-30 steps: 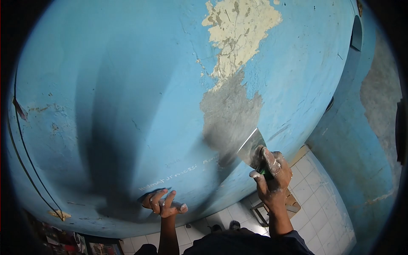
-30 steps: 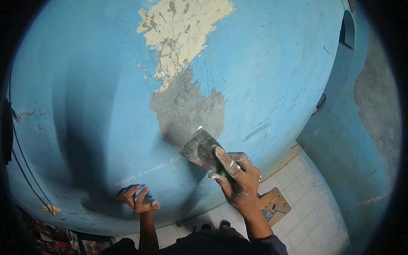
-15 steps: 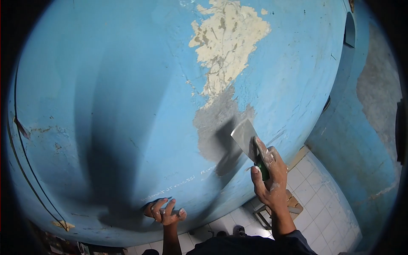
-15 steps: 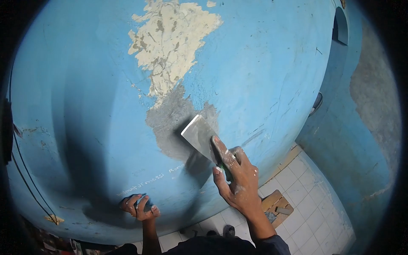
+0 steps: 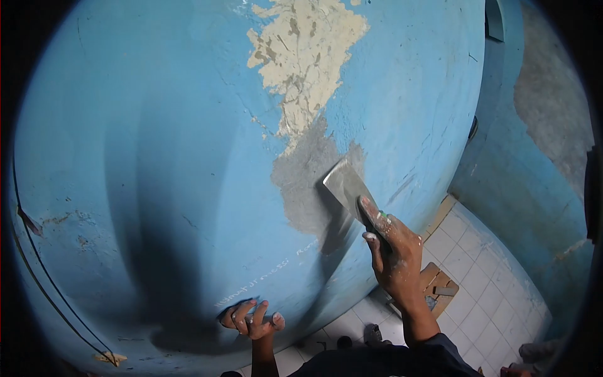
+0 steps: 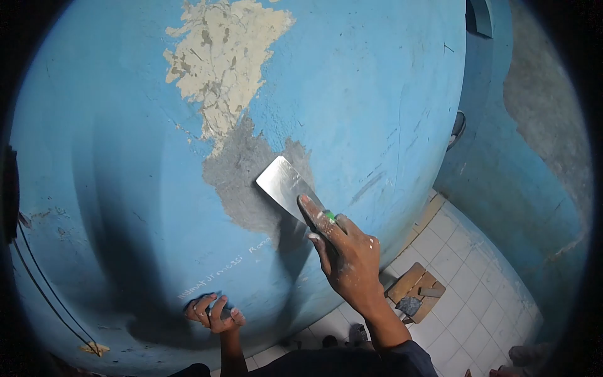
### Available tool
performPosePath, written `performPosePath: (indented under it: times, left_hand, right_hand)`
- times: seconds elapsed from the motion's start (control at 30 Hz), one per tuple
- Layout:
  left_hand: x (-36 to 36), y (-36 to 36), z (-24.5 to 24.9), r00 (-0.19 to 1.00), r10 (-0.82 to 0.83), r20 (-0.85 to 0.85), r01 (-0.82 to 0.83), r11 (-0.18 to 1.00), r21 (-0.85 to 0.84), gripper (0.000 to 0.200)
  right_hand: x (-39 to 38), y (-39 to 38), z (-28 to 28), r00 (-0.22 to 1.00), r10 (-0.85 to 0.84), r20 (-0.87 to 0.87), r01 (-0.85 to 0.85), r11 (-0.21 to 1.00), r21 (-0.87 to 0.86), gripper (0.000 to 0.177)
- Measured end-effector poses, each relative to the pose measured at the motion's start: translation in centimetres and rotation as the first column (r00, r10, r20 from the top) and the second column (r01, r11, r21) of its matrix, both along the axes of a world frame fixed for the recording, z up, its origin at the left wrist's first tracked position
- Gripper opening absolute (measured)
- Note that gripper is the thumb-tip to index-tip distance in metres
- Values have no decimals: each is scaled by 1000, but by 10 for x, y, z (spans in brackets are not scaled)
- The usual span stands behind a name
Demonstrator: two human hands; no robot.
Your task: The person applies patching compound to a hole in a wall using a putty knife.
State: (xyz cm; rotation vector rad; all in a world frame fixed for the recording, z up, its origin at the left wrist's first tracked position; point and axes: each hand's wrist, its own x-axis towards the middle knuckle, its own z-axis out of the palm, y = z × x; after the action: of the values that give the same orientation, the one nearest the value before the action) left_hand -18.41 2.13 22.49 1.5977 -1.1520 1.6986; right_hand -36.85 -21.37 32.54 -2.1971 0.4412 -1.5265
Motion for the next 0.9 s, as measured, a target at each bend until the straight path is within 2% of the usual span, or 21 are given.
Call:
performPosePath:
  times: [0.1,0.17,0.33,0.43,0.5,0.6,0.77,0.9]
  left_hand:
    - [5,0,2,999,-42,6,42,999,-12,27]
    - [1,-2,7,999,-17,36,16,999,40,26]
    - [5,-2,5,999,-22,34,21,999,28,25]
    - [7,-3,4,999,-22,34,21,999,34,25]
    - [7,-2,4,999,-28,42,26,999,40,25]
    - [9,0,5,999,-27,42,26,999,31,25]
    - [9,3,1,998,-50,33,49,998,30,26]
    - [9,0,2,997,-67,32,66,998,15,26]
  right_hand:
    - [0,4,3,999,-24,-46,26,999,37,59]
    - [2,3,3,999,-35,-29,35,999,10,59]
    - [2,7,6,997,-46,-63,46,999,4,60]
    - [5,6,5,999,-38,0,38,999,4,61]
    - [4,10,20,996,-33,-82,38,998,50,62]
    - [-3,11,12,990,-6,-141,17,997,80,62]
    - [-1,14,20,995,-26,-93,32,997,67,65]
    - [0,17,21,990,-21,-137,30,997,64,68]
